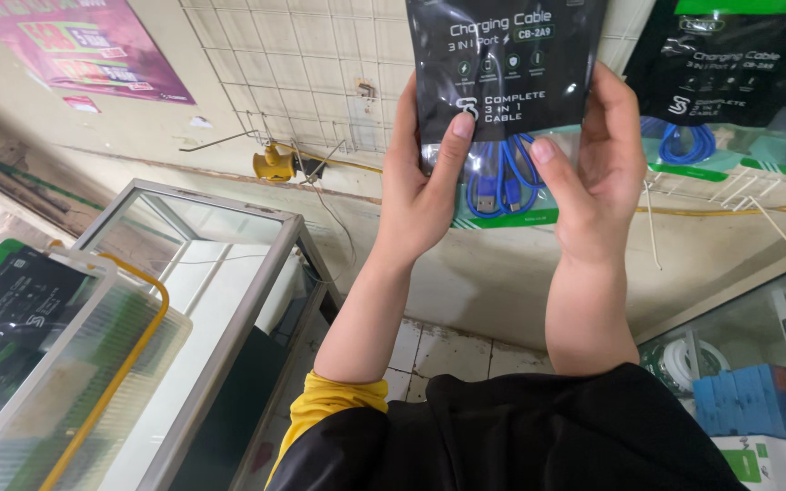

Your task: The person removes packaged charging cables from a wire wall rack and places them into a yellow plastic basket sitting on a glass display case.

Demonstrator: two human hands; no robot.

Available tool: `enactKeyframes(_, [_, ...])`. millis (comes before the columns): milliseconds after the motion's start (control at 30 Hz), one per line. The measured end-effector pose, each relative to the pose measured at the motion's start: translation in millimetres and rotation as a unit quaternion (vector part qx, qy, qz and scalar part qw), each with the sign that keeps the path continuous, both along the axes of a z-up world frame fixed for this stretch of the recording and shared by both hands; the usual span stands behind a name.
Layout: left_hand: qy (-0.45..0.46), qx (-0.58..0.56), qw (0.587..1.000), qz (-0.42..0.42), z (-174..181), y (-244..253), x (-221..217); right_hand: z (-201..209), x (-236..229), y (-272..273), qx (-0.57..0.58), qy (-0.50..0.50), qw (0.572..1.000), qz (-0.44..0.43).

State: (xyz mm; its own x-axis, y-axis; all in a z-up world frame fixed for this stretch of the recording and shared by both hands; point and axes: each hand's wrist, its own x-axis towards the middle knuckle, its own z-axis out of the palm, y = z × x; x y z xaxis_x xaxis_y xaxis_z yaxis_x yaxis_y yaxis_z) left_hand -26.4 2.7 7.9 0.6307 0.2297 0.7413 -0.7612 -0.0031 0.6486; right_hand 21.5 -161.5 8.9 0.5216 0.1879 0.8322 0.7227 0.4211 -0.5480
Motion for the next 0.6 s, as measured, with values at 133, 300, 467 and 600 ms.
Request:
enactKeyframes(133, [-0.008,0.030,0.999,0.044,3,1,-15,10,-21,6,0.013,0.006,0.999,-0.033])
enactKeyframes(300, [-0.047,0.025,0.997,0.055,-3,5,-41,8,-36,13,0.024,-0.016,0.999,-0.021])
enactKeyframes(467, [-0.054,0.058,0.986,0.149,-13,33,-57,1,-39,36,-0.010,-0.025,1.000,-0.001])
enactKeyframes(600, [-0.048,0.028,0.983,0.174,-21,71,-77,-6,-42,77,-0.036,-0.010,0.995,0.092])
